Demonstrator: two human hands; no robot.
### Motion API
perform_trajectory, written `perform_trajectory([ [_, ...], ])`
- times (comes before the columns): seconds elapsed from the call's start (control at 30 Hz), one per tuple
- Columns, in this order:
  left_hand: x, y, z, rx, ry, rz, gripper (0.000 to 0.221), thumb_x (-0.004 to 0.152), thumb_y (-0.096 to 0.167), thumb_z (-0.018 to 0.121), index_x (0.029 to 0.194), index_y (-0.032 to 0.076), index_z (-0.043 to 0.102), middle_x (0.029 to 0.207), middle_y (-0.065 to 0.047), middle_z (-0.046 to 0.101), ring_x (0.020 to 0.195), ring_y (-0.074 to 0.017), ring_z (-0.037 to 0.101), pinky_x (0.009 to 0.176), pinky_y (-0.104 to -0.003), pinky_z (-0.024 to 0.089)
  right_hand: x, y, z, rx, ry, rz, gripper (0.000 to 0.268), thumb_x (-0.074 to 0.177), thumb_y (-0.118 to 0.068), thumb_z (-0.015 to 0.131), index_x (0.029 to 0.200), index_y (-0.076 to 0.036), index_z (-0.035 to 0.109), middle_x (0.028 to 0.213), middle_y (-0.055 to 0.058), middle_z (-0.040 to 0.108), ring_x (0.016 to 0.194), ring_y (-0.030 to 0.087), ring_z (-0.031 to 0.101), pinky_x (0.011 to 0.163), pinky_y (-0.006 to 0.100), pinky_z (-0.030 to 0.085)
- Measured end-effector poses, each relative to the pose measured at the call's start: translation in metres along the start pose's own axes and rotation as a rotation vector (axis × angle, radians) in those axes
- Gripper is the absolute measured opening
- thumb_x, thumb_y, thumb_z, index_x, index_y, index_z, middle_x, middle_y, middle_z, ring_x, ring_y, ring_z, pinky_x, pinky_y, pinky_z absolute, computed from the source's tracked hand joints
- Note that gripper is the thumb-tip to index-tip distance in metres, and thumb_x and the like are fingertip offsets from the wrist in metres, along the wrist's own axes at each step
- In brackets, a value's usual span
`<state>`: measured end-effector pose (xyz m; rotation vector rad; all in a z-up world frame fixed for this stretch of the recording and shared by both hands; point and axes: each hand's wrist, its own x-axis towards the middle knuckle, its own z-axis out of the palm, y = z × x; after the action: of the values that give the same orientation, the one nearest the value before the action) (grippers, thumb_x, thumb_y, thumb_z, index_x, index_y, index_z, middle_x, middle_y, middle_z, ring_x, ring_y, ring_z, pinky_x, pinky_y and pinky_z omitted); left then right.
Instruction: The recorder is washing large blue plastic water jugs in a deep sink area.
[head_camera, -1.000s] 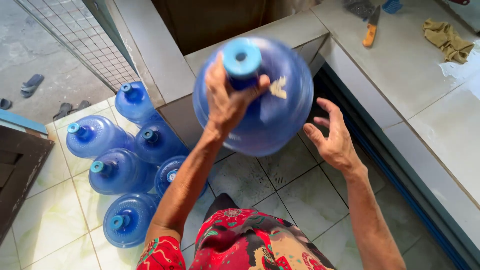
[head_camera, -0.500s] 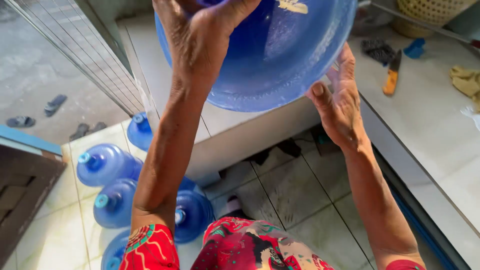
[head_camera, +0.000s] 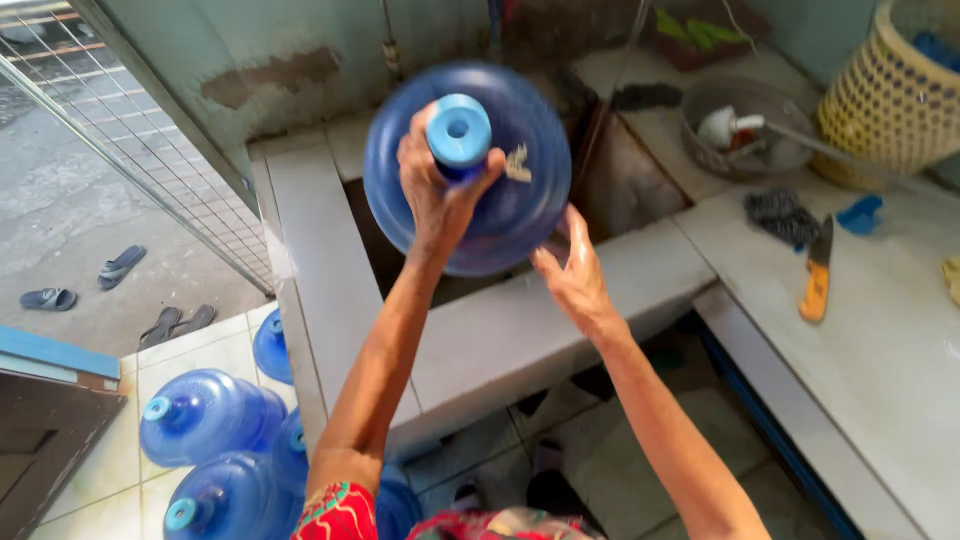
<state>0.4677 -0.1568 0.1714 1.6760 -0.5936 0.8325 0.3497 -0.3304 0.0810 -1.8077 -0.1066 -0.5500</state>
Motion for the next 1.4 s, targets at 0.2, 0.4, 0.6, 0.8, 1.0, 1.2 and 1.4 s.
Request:
perform_trajectory([
  [0.2, -0.050, -0.077, 0.073, 0.007, 0.006, -0.298, 0.070, 0.067, 0.032, 0.097, 0.125, 0.013, 0.063, 0.110, -0.009, 0.071, 0.110, -0.0344, 0.060, 0.099, -0.045, 0.047, 0.048, 0.096, -0.017, 0.150, -0.027, 0.563, 0.062, 0.091, -0.013, 0.067, 0.147, 0.000, 0.046, 0.130, 0.014, 0.064, 0.103, 0.020, 0.066, 0.085, 0.034, 0.058],
  [0.4, -0.077, -0.156, 0.155, 0.053, -0.012, -0.521, 0.067, 0.064, 0.024, 0.096, 0.120, 0.011, 0.064, 0.108, -0.010, 0.074, 0.106, -0.0328, 0.067, 0.094, -0.044, 0.050, 0.091, 0.210, -0.047, -0.277, -0.230, 0.682, 0.057, 0.089, -0.022, 0.074, 0.137, 0.003, 0.059, 0.127, 0.018, 0.070, 0.110, 0.025, 0.066, 0.095, 0.039, 0.053],
  [0.6, -0.109, -0.194, 0.245, -0.199, -0.011, -0.627, 0.066, 0.066, 0.014, 0.091, 0.124, 0.009, 0.060, 0.107, -0.013, 0.075, 0.103, -0.0286, 0.072, 0.094, -0.039, 0.057, 0.130, 0.265, -0.090, -0.456, -0.127, 0.251, 0.061, 0.090, -0.019, 0.073, 0.143, 0.000, 0.052, 0.138, 0.022, 0.056, 0.125, 0.034, 0.053, 0.103, 0.041, 0.043],
  [0.8, -0.113, -0.203, 0.326, -0.120, -0.194, -0.600, 0.068, 0.062, 0.013, 0.093, 0.123, 0.008, 0.063, 0.110, -0.014, 0.074, 0.108, -0.0314, 0.071, 0.095, -0.040, 0.055, 0.167, 0.289, -0.124, -0.019, -0.013, 0.436, 0.050, 0.100, -0.031, 0.063, 0.143, -0.006, 0.057, 0.136, 0.011, 0.065, 0.122, 0.019, 0.062, 0.101, 0.033, 0.050],
  [1.0, -0.108, -0.228, 0.393, -0.185, -0.246, -0.521, 0.064, 0.070, 0.017, 0.089, 0.127, 0.006, 0.062, 0.120, -0.017, 0.071, 0.115, -0.0364, 0.066, 0.097, -0.042, 0.052, 0.211, 0.268, -0.120, 0.197, 0.108, 0.667, 0.056, 0.089, -0.033, 0.069, 0.141, -0.015, 0.056, 0.117, 0.001, 0.063, 0.102, 0.013, 0.061, 0.080, 0.035, 0.053],
  [1.2, -0.090, -0.224, 0.417, -0.310, -0.266, -0.662, 0.062, 0.073, 0.020, 0.086, 0.128, 0.007, 0.061, 0.119, -0.015, 0.071, 0.113, -0.0328, 0.069, 0.096, -0.039, 0.053, 0.237, 0.327, -0.119, 0.050, 0.267, 0.504, 0.052, 0.085, -0.033, 0.081, 0.126, -0.008, 0.063, 0.109, 0.002, 0.066, 0.097, 0.014, 0.060, 0.083, 0.033, 0.052],
  [1.4, -0.121, -0.268, 0.448, -0.197, -0.404, -0.430, 0.071, 0.074, 0.014, 0.078, 0.140, 0.004, 0.054, 0.129, -0.020, 0.066, 0.124, -0.0383, 0.061, 0.105, -0.045, 0.049, 0.253, 0.384, -0.124, -0.235, 0.542, 0.467, 0.039, 0.095, -0.039, 0.074, 0.097, -0.002, 0.064, 0.099, 0.010, 0.069, 0.092, 0.020, 0.061, 0.085, 0.038, 0.051],
])
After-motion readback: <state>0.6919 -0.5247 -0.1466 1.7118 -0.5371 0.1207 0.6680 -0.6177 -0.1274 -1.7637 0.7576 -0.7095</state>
